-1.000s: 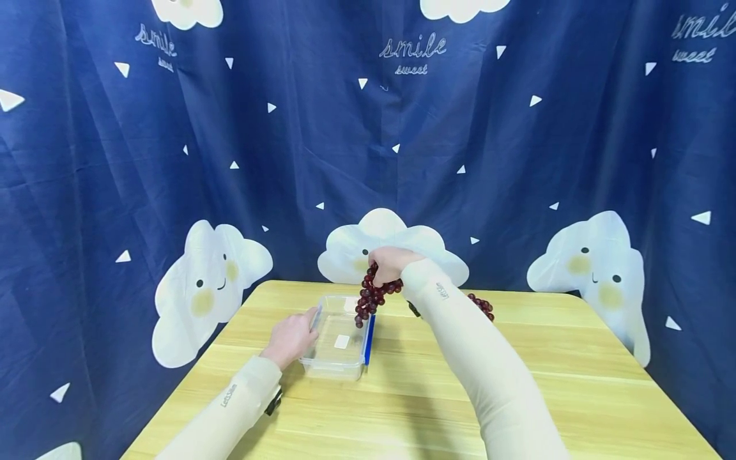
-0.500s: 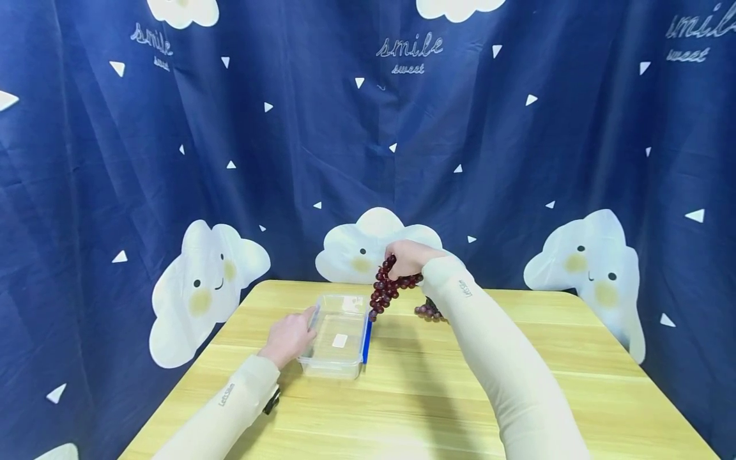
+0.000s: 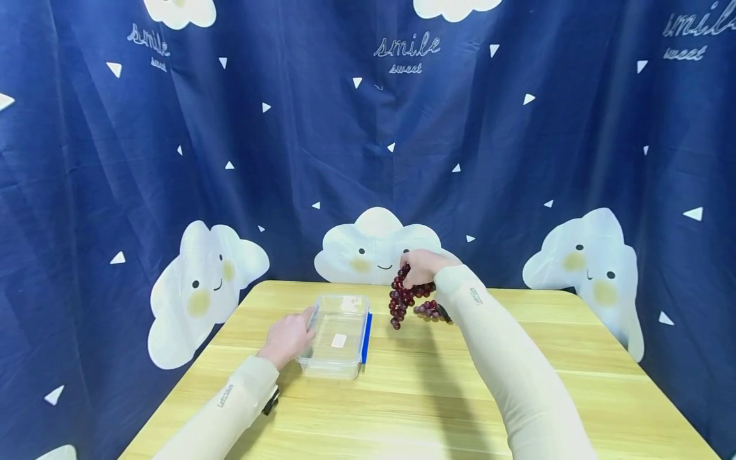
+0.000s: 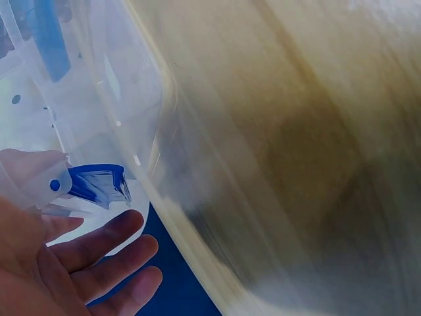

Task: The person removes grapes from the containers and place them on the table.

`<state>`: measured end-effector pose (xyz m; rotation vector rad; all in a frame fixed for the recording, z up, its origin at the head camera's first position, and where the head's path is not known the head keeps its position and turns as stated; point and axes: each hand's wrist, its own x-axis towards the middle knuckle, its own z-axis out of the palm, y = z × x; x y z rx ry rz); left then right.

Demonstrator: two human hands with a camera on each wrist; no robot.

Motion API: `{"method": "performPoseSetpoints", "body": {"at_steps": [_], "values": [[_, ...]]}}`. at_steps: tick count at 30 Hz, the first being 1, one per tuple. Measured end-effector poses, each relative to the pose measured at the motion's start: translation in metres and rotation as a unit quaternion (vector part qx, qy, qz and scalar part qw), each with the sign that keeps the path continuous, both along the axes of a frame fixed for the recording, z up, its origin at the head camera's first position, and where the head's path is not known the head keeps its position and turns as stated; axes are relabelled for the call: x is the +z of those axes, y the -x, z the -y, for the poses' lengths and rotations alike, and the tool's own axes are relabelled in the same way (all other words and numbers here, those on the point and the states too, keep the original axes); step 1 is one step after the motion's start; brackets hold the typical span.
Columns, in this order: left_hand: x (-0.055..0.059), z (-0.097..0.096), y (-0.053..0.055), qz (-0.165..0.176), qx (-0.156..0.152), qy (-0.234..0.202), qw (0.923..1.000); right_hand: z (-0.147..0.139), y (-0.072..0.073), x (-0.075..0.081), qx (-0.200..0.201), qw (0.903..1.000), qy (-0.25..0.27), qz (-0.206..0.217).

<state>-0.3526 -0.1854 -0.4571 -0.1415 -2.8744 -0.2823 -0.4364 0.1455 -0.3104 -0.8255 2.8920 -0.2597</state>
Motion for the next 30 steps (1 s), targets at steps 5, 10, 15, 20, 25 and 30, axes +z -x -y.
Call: {"method": "performPoseSetpoints", "body": {"at_steps": [5,10,15,20,25,30], "values": [[-0.001,0.000,0.000,0.000,0.002,0.000,1.0000,-0.008,0.001,-0.011,-0.006,0.9999,-0.008,0.004],[-0.001,-0.001,0.000,-0.002,0.000,-0.003,1.0000,-0.015,0.000,-0.018,-0.011,0.9999,-0.002,0.011],[-0.001,-0.001,0.001,-0.006,-0.001,-0.005,1.0000,-0.025,-0.001,-0.024,-0.020,0.9996,0.005,0.018],[-0.001,-0.002,0.000,-0.004,-0.002,-0.002,1.0000,-0.035,-0.002,-0.030,-0.033,0.9987,0.009,0.038],[-0.002,-0.001,0.001,0.003,0.000,-0.002,1.0000,-0.046,-0.001,-0.037,-0.048,0.9971,0.008,0.058],[-0.002,0.001,0.001,0.007,0.002,-0.005,1.0000,-0.055,-0.004,-0.046,-0.075,0.9922,0.032,0.094]]}}
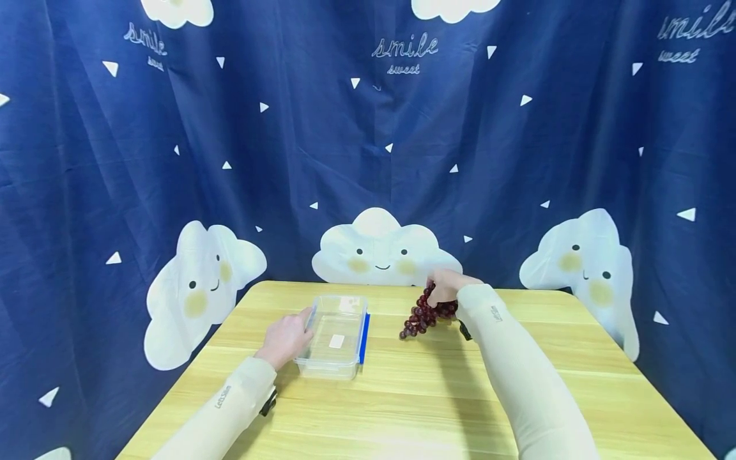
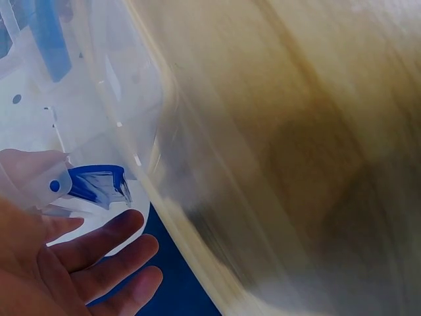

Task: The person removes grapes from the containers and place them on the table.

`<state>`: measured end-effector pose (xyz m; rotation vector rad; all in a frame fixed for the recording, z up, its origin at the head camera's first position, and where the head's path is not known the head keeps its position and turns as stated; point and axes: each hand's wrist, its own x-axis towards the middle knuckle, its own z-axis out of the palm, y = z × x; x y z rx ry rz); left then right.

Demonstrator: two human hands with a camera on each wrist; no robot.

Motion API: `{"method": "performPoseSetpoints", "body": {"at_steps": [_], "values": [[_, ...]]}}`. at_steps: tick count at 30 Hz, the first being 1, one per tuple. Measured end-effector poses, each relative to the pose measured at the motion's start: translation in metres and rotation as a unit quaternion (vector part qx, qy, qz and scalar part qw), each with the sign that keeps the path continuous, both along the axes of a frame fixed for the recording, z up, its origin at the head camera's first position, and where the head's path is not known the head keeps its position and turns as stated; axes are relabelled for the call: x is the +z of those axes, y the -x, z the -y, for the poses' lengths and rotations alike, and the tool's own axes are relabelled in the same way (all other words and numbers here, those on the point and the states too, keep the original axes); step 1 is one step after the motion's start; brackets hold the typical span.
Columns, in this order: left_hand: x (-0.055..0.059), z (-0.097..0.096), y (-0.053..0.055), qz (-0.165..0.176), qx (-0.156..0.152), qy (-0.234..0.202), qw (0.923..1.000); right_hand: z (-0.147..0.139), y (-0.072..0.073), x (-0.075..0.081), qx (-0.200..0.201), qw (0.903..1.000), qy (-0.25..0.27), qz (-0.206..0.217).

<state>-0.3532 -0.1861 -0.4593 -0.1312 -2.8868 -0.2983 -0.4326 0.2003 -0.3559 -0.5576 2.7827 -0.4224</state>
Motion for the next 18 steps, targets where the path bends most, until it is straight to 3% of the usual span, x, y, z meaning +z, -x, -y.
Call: {"method": "performPoseSetpoints", "body": {"at_steps": [6,18], "values": [[0.000,0.001,0.000,-0.003,-0.001,-0.002,1.0000,-0.011,-0.004,-0.009,-0.020,0.9992,0.013,0.031],[0.002,0.001,-0.001,-0.003,-0.002,-0.004,1.0000,-0.029,-0.005,-0.021,-0.041,0.9984,0.006,0.038]]}}
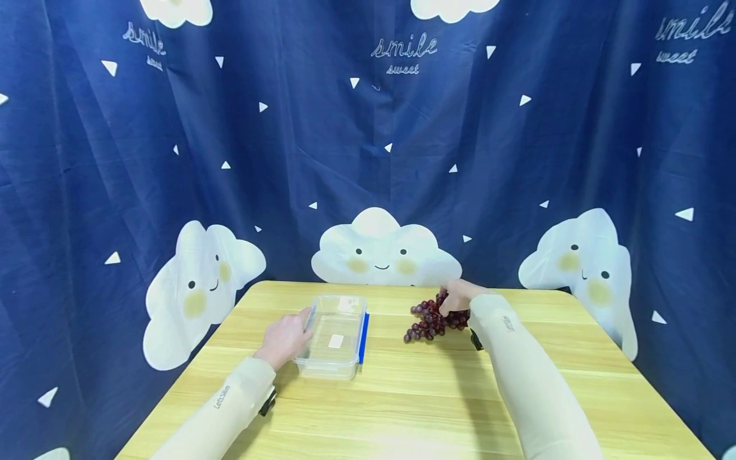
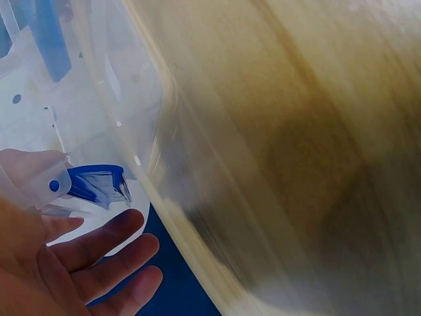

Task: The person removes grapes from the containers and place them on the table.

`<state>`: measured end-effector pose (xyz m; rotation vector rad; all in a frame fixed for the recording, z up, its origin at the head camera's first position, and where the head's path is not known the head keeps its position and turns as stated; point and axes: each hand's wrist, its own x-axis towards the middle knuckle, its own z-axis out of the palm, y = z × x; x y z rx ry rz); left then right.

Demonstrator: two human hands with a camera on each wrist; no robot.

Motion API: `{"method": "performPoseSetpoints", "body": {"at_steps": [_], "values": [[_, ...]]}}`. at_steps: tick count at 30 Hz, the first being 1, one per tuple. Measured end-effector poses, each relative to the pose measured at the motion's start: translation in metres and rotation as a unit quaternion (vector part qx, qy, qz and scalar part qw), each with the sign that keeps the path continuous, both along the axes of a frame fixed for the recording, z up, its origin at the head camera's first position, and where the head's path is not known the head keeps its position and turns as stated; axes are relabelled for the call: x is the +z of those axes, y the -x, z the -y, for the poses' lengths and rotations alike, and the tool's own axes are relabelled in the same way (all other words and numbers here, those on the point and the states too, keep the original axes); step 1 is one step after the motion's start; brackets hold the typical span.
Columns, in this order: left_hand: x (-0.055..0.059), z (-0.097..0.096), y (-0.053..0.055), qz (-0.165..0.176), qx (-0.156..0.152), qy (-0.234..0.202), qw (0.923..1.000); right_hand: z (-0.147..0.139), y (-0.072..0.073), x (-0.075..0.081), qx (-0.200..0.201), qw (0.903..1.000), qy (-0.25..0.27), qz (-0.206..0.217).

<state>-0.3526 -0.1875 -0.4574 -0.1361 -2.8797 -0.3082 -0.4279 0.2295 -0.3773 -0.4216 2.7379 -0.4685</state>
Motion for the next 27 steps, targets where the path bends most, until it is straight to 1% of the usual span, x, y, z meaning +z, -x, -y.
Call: {"method": "performPoseSetpoints", "body": {"at_steps": [8,13,22,27], "values": [[-0.001,0.000,0.000,-0.003,-0.003,-0.007,1.0000,-0.014,-0.002,-0.009,-0.008,0.9999,0.007,0.001],[-0.002,-0.001,0.001,-0.006,-0.003,-0.004,1.0000,-0.021,-0.007,-0.011,-0.022,0.9991,0.031,0.018],[-0.004,0.001,0.003,-0.001,0.002,-0.002,1.0000,-0.034,-0.017,-0.020,-0.067,0.9933,0.078,0.051],[-0.005,0.002,0.005,0.002,0.001,0.000,1.0000,-0.040,-0.019,-0.025,-0.075,0.9940,0.061,0.051]]}}
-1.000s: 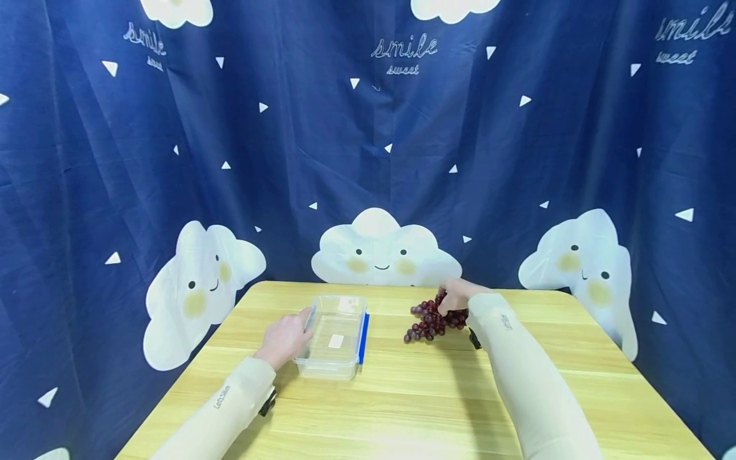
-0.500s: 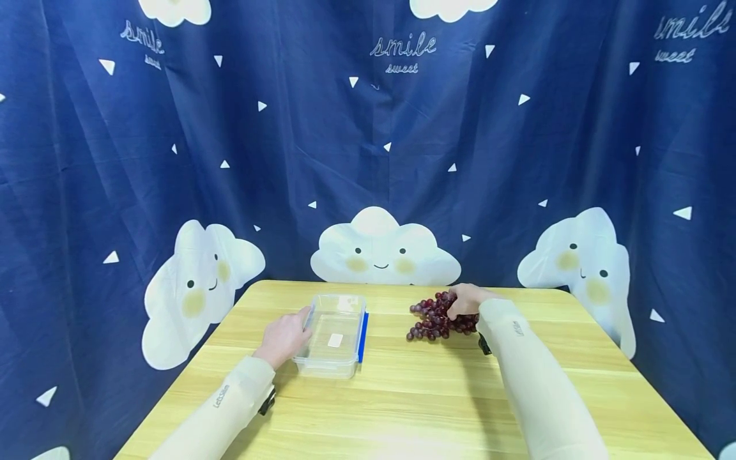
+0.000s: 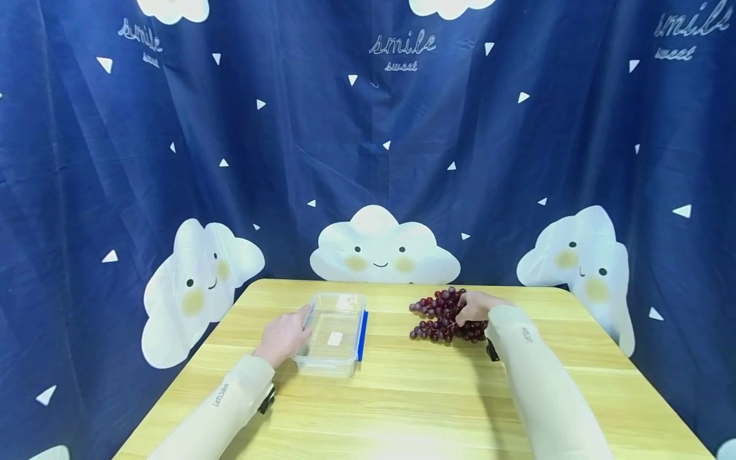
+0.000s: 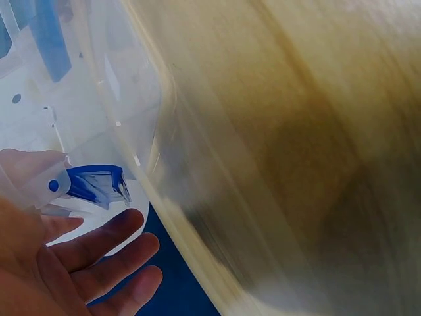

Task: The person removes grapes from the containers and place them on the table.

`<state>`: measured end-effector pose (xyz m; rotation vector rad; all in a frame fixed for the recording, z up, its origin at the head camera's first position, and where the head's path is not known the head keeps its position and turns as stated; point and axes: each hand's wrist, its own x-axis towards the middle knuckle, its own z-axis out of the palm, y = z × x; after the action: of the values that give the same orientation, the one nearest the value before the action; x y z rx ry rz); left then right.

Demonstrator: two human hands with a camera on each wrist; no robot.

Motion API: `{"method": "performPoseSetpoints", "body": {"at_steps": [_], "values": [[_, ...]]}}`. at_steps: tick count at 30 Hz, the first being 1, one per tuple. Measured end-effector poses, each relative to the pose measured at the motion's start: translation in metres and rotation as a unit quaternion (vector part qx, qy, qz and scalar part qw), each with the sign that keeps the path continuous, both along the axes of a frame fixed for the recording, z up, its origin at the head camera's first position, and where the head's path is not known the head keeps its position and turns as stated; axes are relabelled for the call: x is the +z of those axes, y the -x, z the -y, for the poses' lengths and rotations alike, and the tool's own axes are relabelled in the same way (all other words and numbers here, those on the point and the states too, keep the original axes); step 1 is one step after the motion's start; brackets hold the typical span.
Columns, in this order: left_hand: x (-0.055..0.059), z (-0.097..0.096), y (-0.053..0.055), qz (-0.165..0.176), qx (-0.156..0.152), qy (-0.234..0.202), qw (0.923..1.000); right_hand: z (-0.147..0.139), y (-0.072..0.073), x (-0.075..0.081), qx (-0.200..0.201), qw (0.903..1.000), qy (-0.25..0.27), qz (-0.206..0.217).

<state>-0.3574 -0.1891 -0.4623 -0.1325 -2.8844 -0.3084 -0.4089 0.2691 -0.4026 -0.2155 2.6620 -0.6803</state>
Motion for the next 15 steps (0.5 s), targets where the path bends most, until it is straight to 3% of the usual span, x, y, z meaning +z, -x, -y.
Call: {"method": "performPoseSetpoints", "body": {"at_steps": [15], "values": [[-0.001,-0.001,0.001,-0.004,-0.001,0.003,1.0000,-0.013,-0.002,-0.009,-0.009,0.9995,-0.005,0.030]]}}
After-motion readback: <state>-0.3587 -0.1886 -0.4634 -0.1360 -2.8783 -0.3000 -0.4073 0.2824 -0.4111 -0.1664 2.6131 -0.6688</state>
